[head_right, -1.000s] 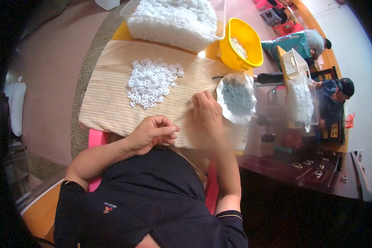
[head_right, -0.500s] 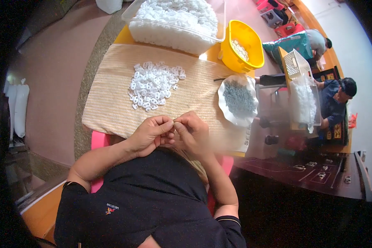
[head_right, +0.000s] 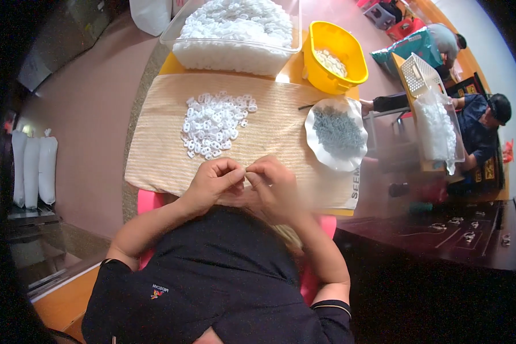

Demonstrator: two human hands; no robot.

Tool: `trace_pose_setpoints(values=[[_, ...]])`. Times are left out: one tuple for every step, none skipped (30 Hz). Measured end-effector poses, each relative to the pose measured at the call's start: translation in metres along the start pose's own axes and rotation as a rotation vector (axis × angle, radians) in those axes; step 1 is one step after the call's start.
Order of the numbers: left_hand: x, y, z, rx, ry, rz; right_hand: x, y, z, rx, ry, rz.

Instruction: Manually assembling small white plastic components by inserting tiny grey pins.

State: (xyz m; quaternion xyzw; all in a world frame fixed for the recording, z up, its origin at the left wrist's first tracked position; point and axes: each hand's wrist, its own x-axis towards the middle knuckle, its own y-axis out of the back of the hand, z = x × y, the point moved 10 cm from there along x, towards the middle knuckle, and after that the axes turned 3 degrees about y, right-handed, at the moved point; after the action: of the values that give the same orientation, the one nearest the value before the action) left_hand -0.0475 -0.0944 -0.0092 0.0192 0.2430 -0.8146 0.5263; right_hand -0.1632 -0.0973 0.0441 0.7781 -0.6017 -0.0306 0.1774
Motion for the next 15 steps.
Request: trace_pose_setpoints(values=[[0.002,0.0,0.004,0.011,0.002,0.001,0.0,0.002,0.003,0.008,0.004,0.006],[-0.001,0.004,0.041,0.411,-0.293,0.113,0.0,0.006,0.002,-0.006,0.051,0.024],[-0.012,-0.006,0.073,0.811,-0.589,0.222,0.0,0.009,0.001,-0.02,0.098,0.043],[-0.017,-0.012,0.089,1.005,-0.743,0.313,-0.001,0.011,0.002,-0.014,0.102,0.048],[-0.01,-0.014,0.095,1.013,-0.744,0.309,-0.003,0.015,0.006,0.009,0.081,0.076],[-0.011,-0.022,0.106,1.187,-0.856,0.357,-0.004,0.018,0.009,0.032,0.063,0.102],[-0.011,-0.032,0.114,1.36,-0.969,0.404,-0.004,0.02,0.009,0.039,0.068,0.107],[-0.003,-0.035,0.114,1.462,-1.005,0.419,-0.004,0.019,0.007,0.035,0.069,0.099],[0.004,-0.034,0.116,1.471,-1.007,0.417,-0.005,0.02,0.007,0.03,0.071,0.093],[0.013,-0.036,0.114,1.571,-0.991,0.404,-0.006,0.021,0.007,0.037,0.075,0.097],[0.022,-0.038,0.112,1.669,-0.975,0.391,-0.006,0.022,0.007,0.026,0.094,0.094],[0.031,-0.036,0.107,1.702,-0.963,0.353,-0.007,0.023,0.006,0.014,0.113,0.092],[0.036,-0.034,0.105,1.71,-0.965,0.351,-0.008,0.025,0.007,0.019,0.117,0.096],[0.044,-0.034,0.1,1.783,-0.923,0.319,-0.01,0.027,0.009,0.016,0.111,0.106],[0.05,-0.034,0.095,1.856,-0.879,0.286,-0.011,0.029,0.011,0.012,0.104,0.116]])
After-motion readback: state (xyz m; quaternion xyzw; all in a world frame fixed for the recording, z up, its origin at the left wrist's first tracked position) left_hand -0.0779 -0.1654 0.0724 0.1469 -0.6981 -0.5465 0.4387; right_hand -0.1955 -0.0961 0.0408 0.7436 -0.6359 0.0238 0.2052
